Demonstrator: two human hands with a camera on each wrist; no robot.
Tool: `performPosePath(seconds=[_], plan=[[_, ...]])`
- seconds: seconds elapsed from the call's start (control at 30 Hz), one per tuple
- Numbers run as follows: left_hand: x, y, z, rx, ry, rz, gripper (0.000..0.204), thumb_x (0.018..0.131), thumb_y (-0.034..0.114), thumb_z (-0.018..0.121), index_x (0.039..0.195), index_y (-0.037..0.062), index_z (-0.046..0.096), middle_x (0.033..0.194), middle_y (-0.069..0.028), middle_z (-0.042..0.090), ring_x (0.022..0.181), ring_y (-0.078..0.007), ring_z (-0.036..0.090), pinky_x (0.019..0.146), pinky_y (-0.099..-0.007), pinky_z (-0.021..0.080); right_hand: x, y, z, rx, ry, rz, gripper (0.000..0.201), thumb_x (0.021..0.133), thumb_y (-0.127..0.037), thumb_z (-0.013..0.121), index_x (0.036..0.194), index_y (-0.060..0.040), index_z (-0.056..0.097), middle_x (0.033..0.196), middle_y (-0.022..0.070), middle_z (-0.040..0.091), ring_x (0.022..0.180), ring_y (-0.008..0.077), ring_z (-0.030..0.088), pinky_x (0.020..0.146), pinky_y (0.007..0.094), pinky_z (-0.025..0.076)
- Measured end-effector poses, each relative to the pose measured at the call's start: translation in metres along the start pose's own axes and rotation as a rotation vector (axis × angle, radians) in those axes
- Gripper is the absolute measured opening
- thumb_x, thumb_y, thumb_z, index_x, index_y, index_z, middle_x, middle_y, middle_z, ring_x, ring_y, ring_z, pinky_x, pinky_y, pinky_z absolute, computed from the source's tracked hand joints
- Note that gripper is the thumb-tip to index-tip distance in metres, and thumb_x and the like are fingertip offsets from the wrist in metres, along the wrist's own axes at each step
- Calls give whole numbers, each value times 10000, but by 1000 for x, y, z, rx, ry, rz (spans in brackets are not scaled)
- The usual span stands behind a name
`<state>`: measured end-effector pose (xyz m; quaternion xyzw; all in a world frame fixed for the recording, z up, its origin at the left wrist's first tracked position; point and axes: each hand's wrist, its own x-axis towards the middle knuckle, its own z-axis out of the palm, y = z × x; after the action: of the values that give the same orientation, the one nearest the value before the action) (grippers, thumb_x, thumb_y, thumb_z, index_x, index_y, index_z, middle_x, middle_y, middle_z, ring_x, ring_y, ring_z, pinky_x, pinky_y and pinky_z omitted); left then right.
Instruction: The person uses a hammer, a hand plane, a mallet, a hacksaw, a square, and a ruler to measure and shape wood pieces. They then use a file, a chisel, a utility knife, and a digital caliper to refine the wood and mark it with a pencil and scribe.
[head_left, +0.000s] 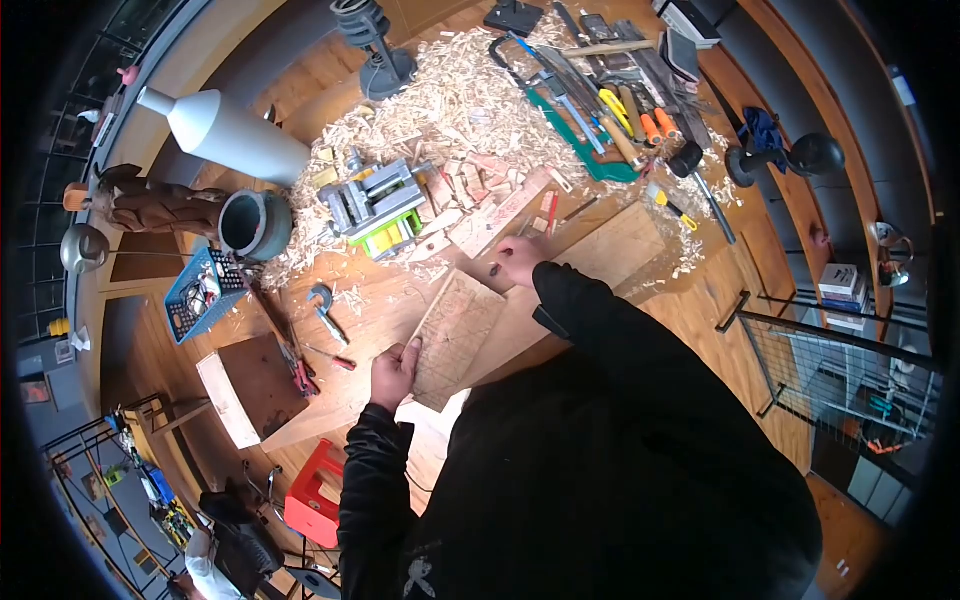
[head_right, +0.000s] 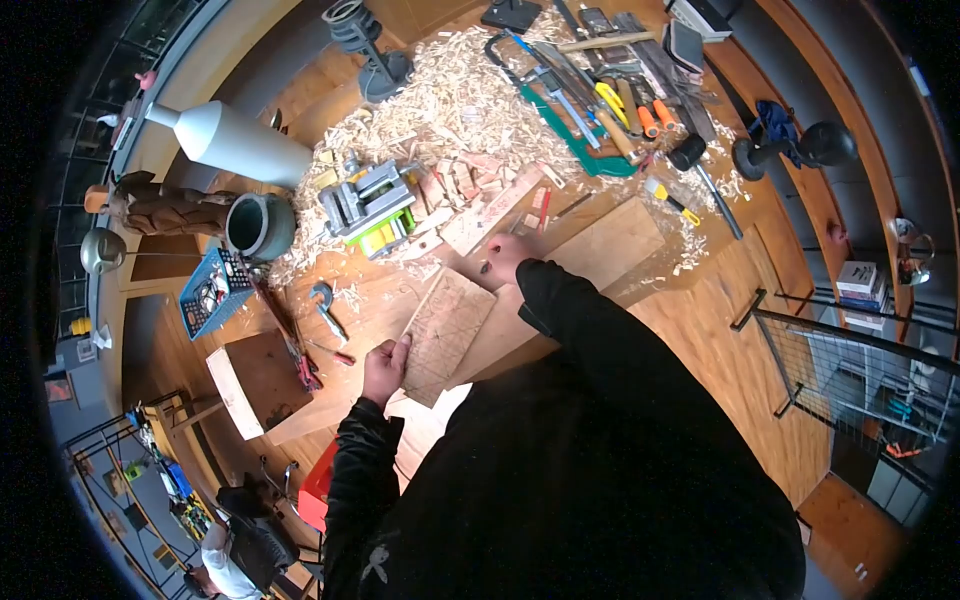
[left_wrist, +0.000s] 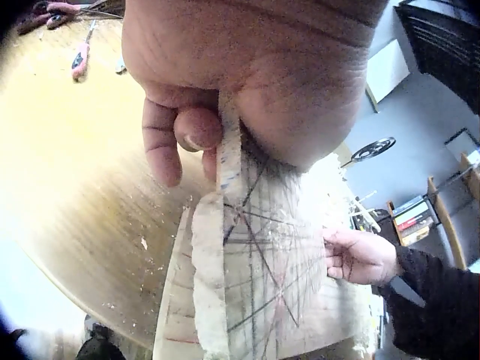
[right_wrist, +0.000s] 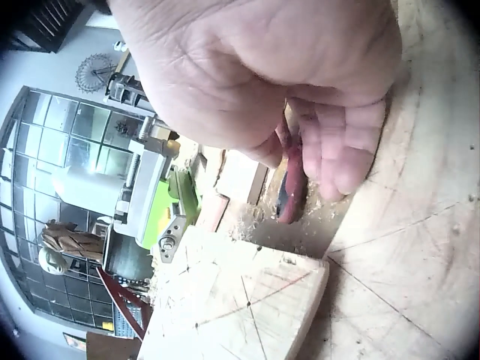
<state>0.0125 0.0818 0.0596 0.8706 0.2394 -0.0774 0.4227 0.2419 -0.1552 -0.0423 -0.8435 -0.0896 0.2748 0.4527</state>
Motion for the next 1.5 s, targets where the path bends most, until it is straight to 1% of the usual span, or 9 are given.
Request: performPosePath(seconds=[0.37,0.57,0.63,0.77,0.83,0.93,1.23,1.4,1.5], plan=[[38,-5,-9,-49,-66,19,450,945,353,617,699,-24,625,511,-145,503,467,-184,469,500,-350,423,-31,-20,-17,64,134,18,91,806,-104,643,779,-27,604,707,104,632,681,214,653,609,350,507],[82,-19,-14,-91,-149,68,470,972,338,586,658,-11,604,536,17,450,539,-75,402,505,-298,375,-74,-12,-55,277,186,87,92,827,-87,634,814,-35,559,635,65,593,587,164,638,559,303,496],[100,-38,-18,10,-167,38,438,943,391,604,797,-13,693,623,-173,624,587,-196,627,599,-352,488,-82,5,-71,322,264,103,95,833,-90,637,835,-46,552,641,57,601,585,147,644,557,293,497],[109,-9,-34,361,5,21,451,880,456,644,839,13,718,734,-221,667,717,-350,684,674,-410,525,-91,29,-123,179,373,153,70,824,-61,614,853,-53,551,660,85,601,628,212,658,579,337,509],[108,9,-33,402,13,-9,473,846,486,667,900,17,702,774,-210,682,754,-360,677,702,-425,528,-87,55,-152,-149,467,188,29,821,-42,561,844,-58,553,693,144,609,700,318,661,617,405,510],[109,-10,-23,453,100,-96,515,818,477,683,1022,9,611,952,-207,649,884,-395,643,752,-462,517,-74,92,-201,-472,531,246,79,832,-117,594,881,-68,556,724,154,627,688,315,659,628,406,514],[70,32,-1,523,360,-57,561,822,349,706,1156,-69,540,1116,-285,554,1020,-451,567,849,-485,474,-15,104,-288,-432,478,88,114,807,-127,621,849,-47,553,732,154,630,723,341,662,640,417,512],[45,38,6,567,417,-177,550,827,324,692,1197,-44,517,1170,-267,540,1095,-440,531,941,-522,413,19,83,-304,-159,444,368,155,822,-125,652,817,-36,526,664,134,614,601,275,670,553,378,514],[30,36,12,607,465,-266,549,819,317,693,1199,-39,517,1168,-272,544,1108,-447,523,1080,-548,293,33,82,-307,35,455,354,171,832,-93,656,804,-34,498,640,117,611,533,226,655,489,352,507]])
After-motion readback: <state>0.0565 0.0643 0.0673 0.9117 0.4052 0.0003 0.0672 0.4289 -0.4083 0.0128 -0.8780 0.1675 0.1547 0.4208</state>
